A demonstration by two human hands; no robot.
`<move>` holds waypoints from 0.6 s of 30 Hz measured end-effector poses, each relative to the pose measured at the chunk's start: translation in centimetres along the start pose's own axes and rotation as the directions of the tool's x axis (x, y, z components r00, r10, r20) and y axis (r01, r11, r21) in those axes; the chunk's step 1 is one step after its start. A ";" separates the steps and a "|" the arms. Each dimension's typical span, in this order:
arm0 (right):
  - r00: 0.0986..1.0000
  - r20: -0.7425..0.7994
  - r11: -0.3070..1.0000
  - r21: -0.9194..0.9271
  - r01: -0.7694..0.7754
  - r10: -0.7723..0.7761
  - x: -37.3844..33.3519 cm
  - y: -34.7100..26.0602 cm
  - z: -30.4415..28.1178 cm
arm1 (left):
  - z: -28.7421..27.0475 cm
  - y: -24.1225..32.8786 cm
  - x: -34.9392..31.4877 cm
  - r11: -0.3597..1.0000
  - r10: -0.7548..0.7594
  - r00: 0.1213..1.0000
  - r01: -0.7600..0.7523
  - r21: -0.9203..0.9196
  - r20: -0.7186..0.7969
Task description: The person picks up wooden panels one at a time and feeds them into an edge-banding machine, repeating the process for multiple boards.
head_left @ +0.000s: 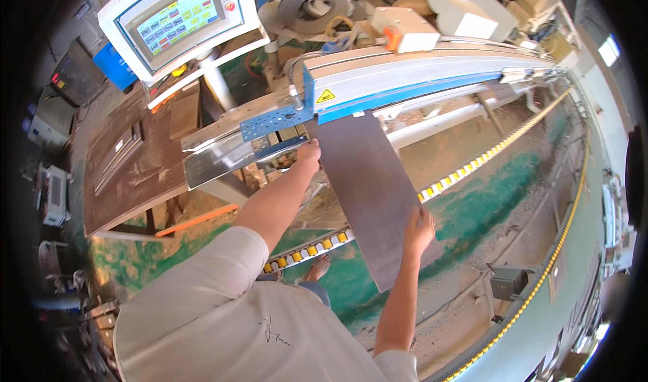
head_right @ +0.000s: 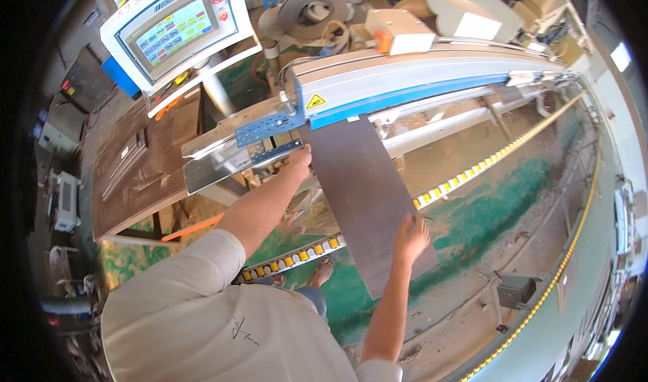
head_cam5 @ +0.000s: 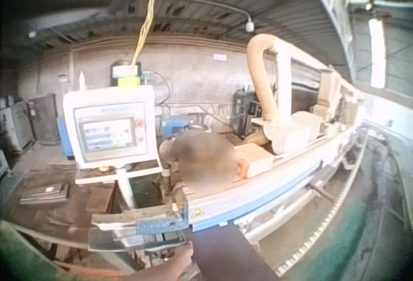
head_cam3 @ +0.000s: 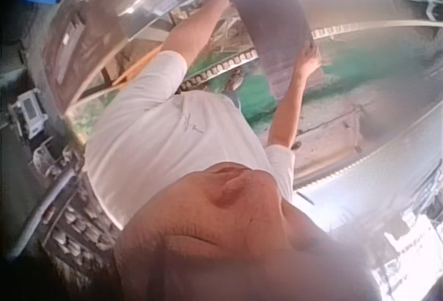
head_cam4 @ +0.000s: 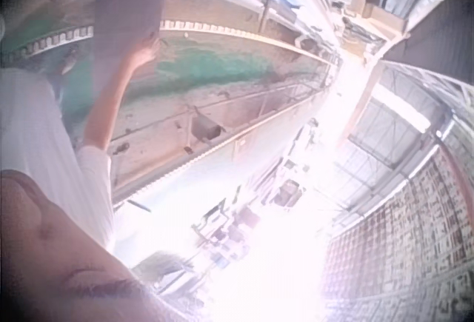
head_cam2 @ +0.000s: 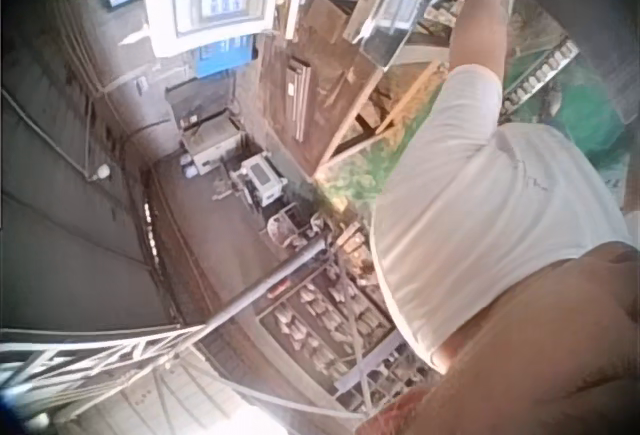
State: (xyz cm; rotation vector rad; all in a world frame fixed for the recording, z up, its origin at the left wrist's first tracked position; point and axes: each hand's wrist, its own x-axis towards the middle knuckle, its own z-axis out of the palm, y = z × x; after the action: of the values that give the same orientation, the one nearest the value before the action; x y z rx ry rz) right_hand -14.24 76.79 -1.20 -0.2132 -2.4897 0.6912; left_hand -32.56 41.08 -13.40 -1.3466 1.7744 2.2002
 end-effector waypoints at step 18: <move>-0.238 -0.207 -0.051 0.645 -0.763 0.949 -76.0 -12.4 -32.0 | -24.0 -28.7 -38.0 0.557 -0.817 0.058 -0.180 0.811 0.574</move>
State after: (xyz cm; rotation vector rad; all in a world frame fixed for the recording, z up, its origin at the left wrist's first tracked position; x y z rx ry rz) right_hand 66.86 58.30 -6.73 -1.9996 -0.9890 1.1902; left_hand 19.92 50.39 -12.64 0.0831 1.1242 1.0630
